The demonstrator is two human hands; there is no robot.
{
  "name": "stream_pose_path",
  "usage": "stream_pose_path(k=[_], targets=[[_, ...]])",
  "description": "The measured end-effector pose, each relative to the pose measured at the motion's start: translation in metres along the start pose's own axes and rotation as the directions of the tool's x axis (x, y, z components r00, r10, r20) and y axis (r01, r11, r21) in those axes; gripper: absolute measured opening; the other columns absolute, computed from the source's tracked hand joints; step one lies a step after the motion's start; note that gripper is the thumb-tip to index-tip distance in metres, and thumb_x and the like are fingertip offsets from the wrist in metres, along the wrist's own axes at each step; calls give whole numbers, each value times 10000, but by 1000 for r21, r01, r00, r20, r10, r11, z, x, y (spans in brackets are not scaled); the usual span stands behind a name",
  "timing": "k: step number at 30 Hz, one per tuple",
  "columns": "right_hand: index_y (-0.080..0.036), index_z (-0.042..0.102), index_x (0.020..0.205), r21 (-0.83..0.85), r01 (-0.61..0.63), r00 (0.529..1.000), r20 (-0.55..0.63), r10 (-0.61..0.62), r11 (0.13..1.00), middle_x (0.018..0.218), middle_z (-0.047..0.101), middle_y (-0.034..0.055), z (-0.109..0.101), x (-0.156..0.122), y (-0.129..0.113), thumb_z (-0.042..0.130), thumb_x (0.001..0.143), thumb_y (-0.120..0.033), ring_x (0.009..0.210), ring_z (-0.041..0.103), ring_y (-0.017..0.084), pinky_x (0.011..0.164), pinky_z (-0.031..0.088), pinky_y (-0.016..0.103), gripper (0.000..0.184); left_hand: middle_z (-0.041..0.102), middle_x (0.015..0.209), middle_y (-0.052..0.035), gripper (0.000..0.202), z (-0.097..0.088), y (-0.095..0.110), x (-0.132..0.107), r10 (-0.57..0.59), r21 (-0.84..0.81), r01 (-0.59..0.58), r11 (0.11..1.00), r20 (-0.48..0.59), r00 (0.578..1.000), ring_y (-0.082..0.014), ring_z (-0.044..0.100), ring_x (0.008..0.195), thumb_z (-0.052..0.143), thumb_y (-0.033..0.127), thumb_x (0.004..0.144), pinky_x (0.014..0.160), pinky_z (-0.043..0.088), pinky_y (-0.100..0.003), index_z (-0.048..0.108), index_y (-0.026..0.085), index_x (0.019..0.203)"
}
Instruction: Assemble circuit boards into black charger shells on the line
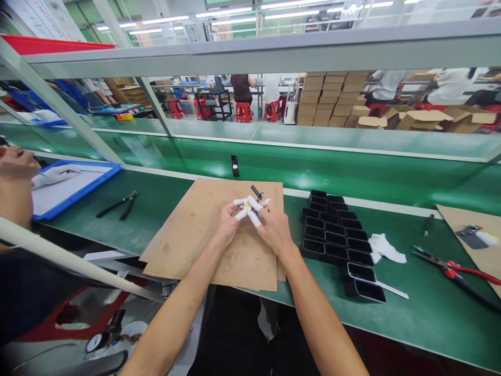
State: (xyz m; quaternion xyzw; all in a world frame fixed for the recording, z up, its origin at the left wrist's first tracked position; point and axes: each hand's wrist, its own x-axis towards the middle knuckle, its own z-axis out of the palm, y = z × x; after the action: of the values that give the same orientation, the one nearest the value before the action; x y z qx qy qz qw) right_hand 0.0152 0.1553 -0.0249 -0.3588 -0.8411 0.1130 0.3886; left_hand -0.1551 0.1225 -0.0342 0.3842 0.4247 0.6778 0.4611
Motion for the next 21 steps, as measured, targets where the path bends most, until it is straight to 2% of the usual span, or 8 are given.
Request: stream_pose_path(k=[3, 5, 12, 15, 18, 20, 21], targets=[[-355, 512, 1606, -14, 27, 999, 35, -26, 1000, 1050, 624, 70, 1, -1, -1, 547, 1085, -461, 846, 654, 221, 681, 492, 312, 533, 817, 1081, -96, 469, 3, 2, -1, 10, 9, -10, 1000, -14, 1000, -254, 768, 969, 960, 386, 713, 922, 590, -378, 794, 174, 1098], [-375, 521, 1596, -45, 36, 998, 60, -33, 998, 1058, 625, 72, 3, -2, -1, 552, 1081, -473, 838, 652, 227, 659, 482, 314, 526, 817, 1080, -91, 459, 4, 3, -1, 18, 12, -17, 1000, -20, 1000, -249, 767, 972, 960, 377, 716, 918, 592, -368, 798, 174, 1095], [-372, 483, 1619, -25, -11, 999, 36, 12, 1000, 1063, 640, 65, 9, -4, 2, 547, 1081, -486, 870, 674, 232, 692, 499, 315, 554, 815, 1083, -91, 475, 4, 0, -2, 9, 20, -9, 1000, -32, 999, -248, 769, 974, 952, 408, 724, 923, 597, -378, 794, 177, 1107], [-358, 511, 1601, -7, -18, 997, 70, 19, 1000, 1079, 656, 66, 10, -6, 4, 564, 1070, -474, 884, 679, 237, 683, 498, 315, 546, 814, 1061, -88, 481, 4, 0, -2, 14, 31, -13, 999, -36, 999, -248, 771, 962, 957, 408, 716, 919, 602, -384, 793, 176, 1104], [-347, 528, 1589, 108, -40, 997, 63, 34, 993, 1049, 661, 56, 12, -8, 4, 557, 1071, -477, 855, 664, 220, 707, 507, 321, 534, 817, 1066, -93, 482, 6, 2, -2, 38, 42, -37, 998, -43, 998, -254, 769, 961, 951, 409, 714, 924, 610, -403, 791, 177, 1105], [-338, 433, 1645, 279, -137, 990, 22, 136, 951, 997, 665, 32, 15, -8, 1, 576, 1059, -504, 728, 613, 177, 683, 508, 316, 626, 814, 1097, -100, 450, 9, 3, -2, 71, 57, -68, 996, -61, 996, -263, 763, 1014, 938, 394, 727, 970, 598, -412, 791, 177, 1093], [-326, 357, 1678, 388, -204, 976, 5, 219, 899, 1012, 676, 25, 17, -8, 0, 612, 1036, -524, 664, 576, 154, 654, 508, 310, 718, 811, 1120, -101, 430, 10, 3, -3, 91, 67, -86, 994, -78, 993, -265, 757, 1047, 930, 378, 736, 1000, 585, -412, 789, 181, 1091]])
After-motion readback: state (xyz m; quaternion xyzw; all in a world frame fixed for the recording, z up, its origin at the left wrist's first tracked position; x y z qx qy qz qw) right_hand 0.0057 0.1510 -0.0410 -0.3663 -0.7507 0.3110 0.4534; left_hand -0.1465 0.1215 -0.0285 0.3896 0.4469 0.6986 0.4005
